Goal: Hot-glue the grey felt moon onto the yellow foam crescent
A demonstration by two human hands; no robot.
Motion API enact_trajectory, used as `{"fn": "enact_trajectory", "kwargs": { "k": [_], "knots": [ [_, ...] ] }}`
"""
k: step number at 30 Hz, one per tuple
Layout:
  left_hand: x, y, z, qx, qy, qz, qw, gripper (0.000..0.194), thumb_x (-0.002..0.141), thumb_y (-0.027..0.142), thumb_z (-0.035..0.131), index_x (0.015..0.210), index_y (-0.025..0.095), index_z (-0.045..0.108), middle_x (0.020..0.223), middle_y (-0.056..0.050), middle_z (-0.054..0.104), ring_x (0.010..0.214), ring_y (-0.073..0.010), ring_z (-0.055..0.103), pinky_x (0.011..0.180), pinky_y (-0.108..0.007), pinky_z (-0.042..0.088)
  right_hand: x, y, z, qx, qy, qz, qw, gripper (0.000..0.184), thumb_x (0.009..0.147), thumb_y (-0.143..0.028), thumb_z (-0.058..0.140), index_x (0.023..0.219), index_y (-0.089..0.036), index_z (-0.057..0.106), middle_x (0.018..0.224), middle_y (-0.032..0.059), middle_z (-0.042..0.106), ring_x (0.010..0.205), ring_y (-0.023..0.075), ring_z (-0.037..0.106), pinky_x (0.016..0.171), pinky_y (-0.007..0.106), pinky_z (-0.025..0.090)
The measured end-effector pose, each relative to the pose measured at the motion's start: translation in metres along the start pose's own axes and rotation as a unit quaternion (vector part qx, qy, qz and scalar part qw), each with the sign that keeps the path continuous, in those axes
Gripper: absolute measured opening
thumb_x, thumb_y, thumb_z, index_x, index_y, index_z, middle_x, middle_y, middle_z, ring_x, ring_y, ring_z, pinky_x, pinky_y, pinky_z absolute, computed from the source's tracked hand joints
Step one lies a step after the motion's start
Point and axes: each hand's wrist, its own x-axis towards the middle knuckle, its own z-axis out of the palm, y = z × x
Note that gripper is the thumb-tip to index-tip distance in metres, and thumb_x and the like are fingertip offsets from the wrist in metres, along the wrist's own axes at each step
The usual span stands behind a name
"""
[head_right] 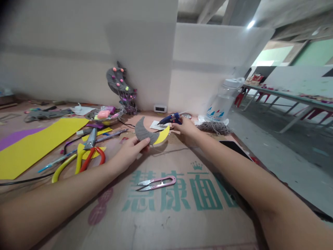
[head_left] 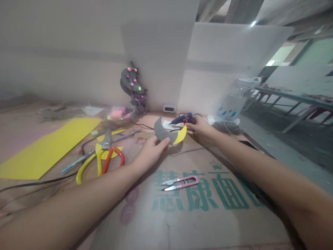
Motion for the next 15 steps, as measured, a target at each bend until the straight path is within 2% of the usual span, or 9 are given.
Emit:
{"fn": "enact_trajectory", "kwargs": {
  "k": [3,5,8,11,15],
  "knots": [
    [0.001,-0.002,0.001,-0.029,0.010,0.004,1.000,0.038,0.080,0.053,0.058,0.071,0.016,0.057,0.065,0.001,0.057,0.062,-0.0120,0.050,0.060,-0.024,0.037,-0.022,-0.007,-0.015,-0.054,0.039,-0.038,0.997,0.039,0.082,-0.034,0.063,0.116,-0.015,0.063,0.118,0.0156,0.066,0.109,0.0297,0.059,0.093,0.042,0.046],
    [0.001,-0.001,0.001,-0.034,0.018,0.003,0.999,0.038,0.079,0.052,0.059,0.070,0.016,0.058,0.065,0.001,0.058,0.062,-0.0121,0.050,0.061,-0.024,0.037,-0.043,-0.016,-0.022,-0.136,0.059,-0.097,0.984,0.040,0.086,-0.037,0.056,0.118,-0.013,0.063,0.121,0.0167,0.064,0.112,0.0311,0.058,0.095,0.044,0.043],
    [0.000,0.003,0.001,-0.035,0.016,0.003,0.999,0.039,0.079,0.053,0.059,0.068,0.016,0.058,0.065,0.000,0.058,0.061,-0.0124,0.050,0.060,-0.024,0.037,-0.076,-0.036,-0.022,-0.168,-0.015,-0.123,0.978,0.034,0.092,-0.038,0.047,0.107,-0.017,0.069,0.109,0.0126,0.070,0.096,0.0270,0.065,0.083,0.039,0.049],
    [-0.001,0.006,0.000,-0.027,0.013,-0.002,1.000,0.043,0.079,0.056,0.056,0.064,0.016,0.058,0.063,0.000,0.058,0.060,-0.0128,0.050,0.059,-0.025,0.037,-0.101,-0.048,-0.010,-0.166,-0.100,-0.183,0.964,0.027,0.089,-0.039,0.055,0.103,-0.020,0.070,0.105,0.0096,0.071,0.097,0.0251,0.064,0.085,0.037,0.048],
    [-0.001,0.003,-0.001,0.008,0.019,-0.002,1.000,0.047,0.081,0.059,0.052,0.065,0.015,0.060,0.065,-0.002,0.061,0.060,-0.0137,0.052,0.059,-0.026,0.037,-0.115,-0.046,0.009,-0.109,-0.115,-0.244,0.957,0.019,0.085,-0.032,0.064,0.098,-0.019,0.068,0.105,0.0094,0.069,0.099,0.0229,0.062,0.088,0.037,0.047]
  ]
}}
